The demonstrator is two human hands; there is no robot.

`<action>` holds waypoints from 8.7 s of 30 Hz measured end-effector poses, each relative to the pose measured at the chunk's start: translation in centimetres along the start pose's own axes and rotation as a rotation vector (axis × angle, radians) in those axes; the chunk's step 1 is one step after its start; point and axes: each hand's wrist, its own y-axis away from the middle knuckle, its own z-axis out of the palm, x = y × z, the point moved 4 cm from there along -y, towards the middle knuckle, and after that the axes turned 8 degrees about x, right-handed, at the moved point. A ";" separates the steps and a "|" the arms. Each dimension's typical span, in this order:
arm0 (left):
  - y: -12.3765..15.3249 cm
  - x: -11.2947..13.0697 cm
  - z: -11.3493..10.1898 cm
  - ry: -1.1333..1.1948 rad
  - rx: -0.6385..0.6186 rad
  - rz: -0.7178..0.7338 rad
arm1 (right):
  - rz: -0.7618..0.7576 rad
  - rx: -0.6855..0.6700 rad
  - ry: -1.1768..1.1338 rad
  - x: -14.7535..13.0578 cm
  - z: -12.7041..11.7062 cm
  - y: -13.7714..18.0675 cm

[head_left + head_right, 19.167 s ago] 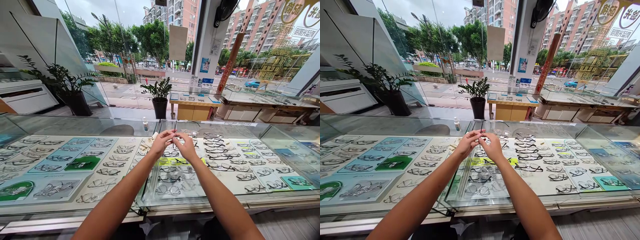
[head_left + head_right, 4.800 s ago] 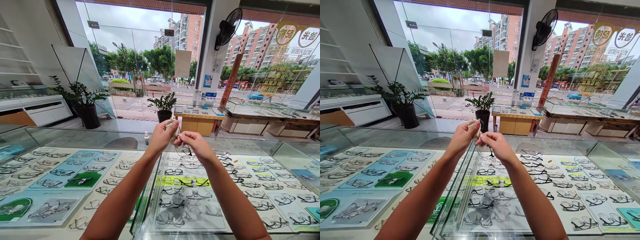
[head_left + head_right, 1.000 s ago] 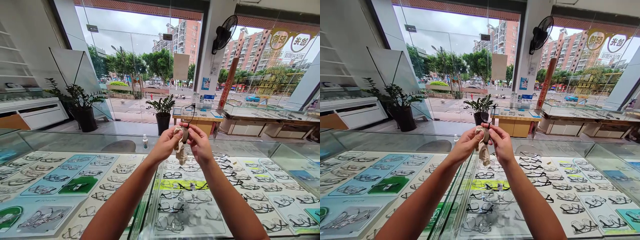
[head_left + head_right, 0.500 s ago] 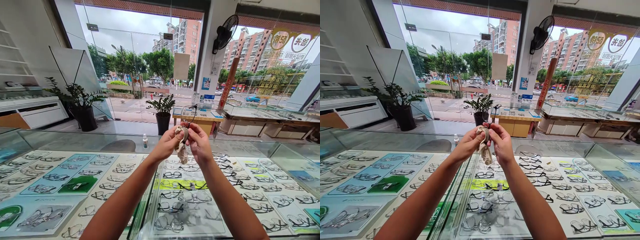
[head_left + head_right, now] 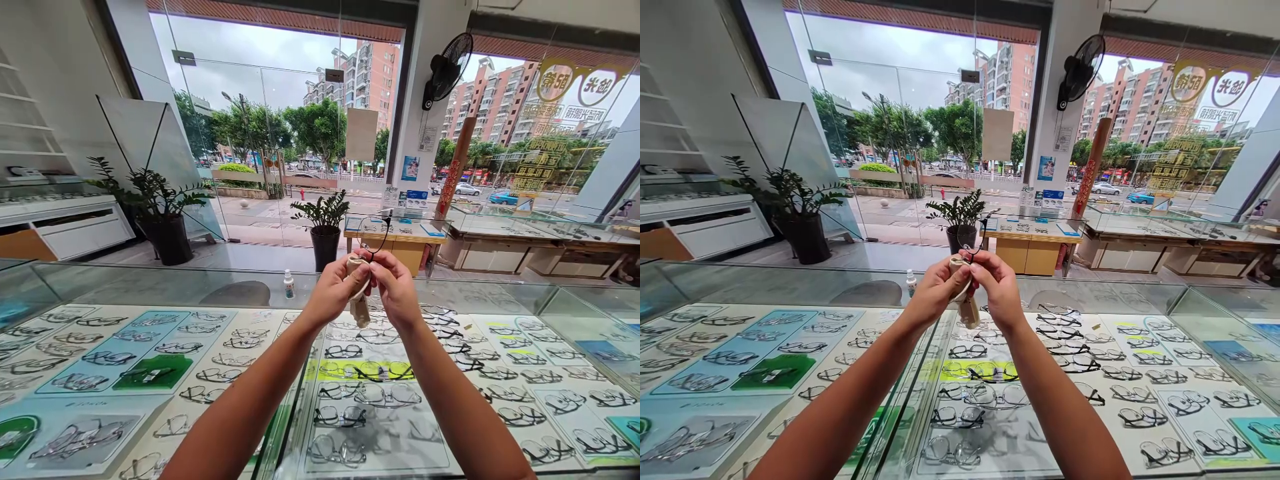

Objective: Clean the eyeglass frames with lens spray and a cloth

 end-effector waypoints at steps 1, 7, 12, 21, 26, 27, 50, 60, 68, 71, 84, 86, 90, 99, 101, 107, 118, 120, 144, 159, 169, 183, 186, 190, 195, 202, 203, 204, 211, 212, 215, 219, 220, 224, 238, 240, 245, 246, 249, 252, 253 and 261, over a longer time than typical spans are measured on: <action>0.0 0.0 0.0 0.001 -0.004 -0.005 | 0.002 0.001 -0.002 0.0 0.0 0.0; 0.1 0.3 -0.1 0.015 -0.094 -0.025 | 0.009 -0.009 -0.010 -0.1 -0.2 -0.2; 0.3 0.4 0.1 -0.018 -0.038 -0.009 | -0.040 -0.010 0.070 -0.2 -0.2 -0.1; 0.0 -0.1 0.2 -0.031 -0.030 -0.011 | -0.008 0.078 0.011 -0.1 -0.3 -0.1; 0.0 -0.1 0.2 0.001 -0.094 -0.082 | 0.031 0.117 -0.018 -0.3 -0.4 -0.2; 0.0 -0.1 0.2 0.000 -0.075 -0.082 | 0.037 0.114 -0.022 -0.3 -0.4 -0.2; -1.4 0.7 -5.1 -1.091 -0.132 -0.047 | -0.037 0.114 -0.053 -3.8 -2.0 -0.8; -2.4 -5.0 -9.9 -1.527 -0.288 -0.429 | -0.066 -0.126 0.231 -4.9 -1.0 -0.1; -2.2 -7.4 -11.4 -1.504 -0.313 -0.580 | -0.121 -0.183 0.452 -5.4 -1.0 0.3; -2.1 -5.0 -10.9 -1.549 -0.267 -0.535 | -0.157 -0.172 0.545 -5.9 -1.4 0.3; 3.1 8.4 -0.1 -1.204 -0.030 0.796 | -0.152 -0.258 0.728 -7.9 -2.1 0.7; 3.0 8.1 0.0 -1.212 -0.020 0.793 | -0.162 -0.286 0.766 -8.1 -2.0 0.9; 2.9 7.9 -0.1 -1.210 -0.004 0.793 | -0.168 -0.298 0.795 -8.1 -1.9 1.0; 2.9 8.2 -0.4 -1.162 0.026 0.749 | -0.193 -0.283 0.830 -8.1 -1.6 1.1; 2.9 8.3 -0.5 -1.150 0.057 0.752 | -0.232 -0.257 0.820 -8.1 -1.6 1.1; 2.9 9.1 -2.2 -1.090 0.401 0.778 | -0.493 0.066 0.860 -8.8 -2.2 1.3; 3.0 8.8 -3.0 -0.996 0.535 0.692 | -0.699 0.173 0.993 -8.7 -1.1 2.3; 2.9 8.6 -3.1 -0.976 0.554 0.673 | -0.691 0.193 0.980 -8.6 -1.1 2.4; 2.8 8.0 -3.0 -0.939 0.628 0.643 | -0.610 0.241 0.836 -7.2 -1.0 1.9; 3.7 8.4 -2.0 -1.043 0.691 0.750 | -0.547 0.215 0.829 -6.5 -1.3 1.4; 3.9 8.6 -1.7 -1.046 0.698 0.809 | -0.488 0.185 0.812 -5.8 -1.7 0.8; 1.7 6.8 -3.9 -0.894 0.603 0.589 | -0.728 0.292 0.921 -6.7 -1.3 1.7; 1.6 6.5 -4.0 -0.885 0.599 0.561 | -0.737 0.294 0.928 -6.7 -1.2 1.8; 1.4 6.2 -4.1 -0.894 0.601 0.549 | -0.728 0.286 0.938 -6.8 -1.3 1.7; 1.6 6.1 -3.5 -0.891 0.630 0.691 | -0.665 0.268 0.928 -6.4 -1.9 1.1; 2.4 6.1 -2.4 -0.965 0.700 0.900 | -0.490 0.174 0.833 -5.4 -2.9 -0.3; 2.4 6.1 -2.3 -0.972 0.707 0.906 | -0.472 0.165 0.824 -5.3 -3.0 -0.4; 2.5 6.1 -2.3 -0.974 0.713 0.908 | -0.455 0.155 0.815 -5.1 -3.1 -0.6; 2.0 5.7 -2.7 -0.963 0.700 0.843 | -0.496 0.157 0.826 -4.5 -3.4 -1.0; 1.7 5.5 -3.0 -0.965 0.688 0.832 | -0.548 0.180 0.850 -4.5 -3.3 -0.9; 0.7 4.5 -3.8 -0.945 0.644 0.796 | -0.704 0.242 0.946 -4.4 -2.9 -0.7; -0.4 3.1 -4.9 -0.896 0.606 0.741 | -0.797 0.249 1.027 -3.9 -2.5 -0.6; -0.6 2.8 -5.1 -0.883 0.600 0.733 | -0.813 0.247 1.036 -3.8 -2.5 -0.6; -1.0 2.1 -5.3 -0.829 0.572 0.727 | -0.841 0.246 1.076 -3.4 -2.6 -0.6; -0.7 1.6 -4.8 -0.926 0.614 0.748 | -0.831 0.231 1.192 -3.1 -2.8 -1.1; -0.4 1.7 -4.6 -0.957 0.625 0.783 | -0.826 0.231 1.183 -3.0 -3.1 -1.4; 0.2 2.1 -4.0 -1.012 0.632 0.863 | -0.820 0.207 1.111 -2.6 -3.5 -1.9; 0.3 2.2 -3.8 -1.016 0.634 0.874 | -0.814 0.202 1.097 -2.6 -3.6 -2.0; 0.7 2.6 -3.4 -1.036 0.651 0.880 | -0.781 0.196 1.070 -2.3 -3.7 -2.1; 0.7 2.9 -3.3 -1.037 0.671 0.863 | -0.774 0.197 1.053 -2.4 -3.7 -2.0; 0.6 2.9 -3.4 -1.024 0.669 0.853 | -0.778 0.202 1.053 -2.5 -3.7 -2.0; -1.7 1.5 -6.2 -0.726 0.546 0.467 | -0.713 0.254 0.942 -4.5 -2.3 -0.5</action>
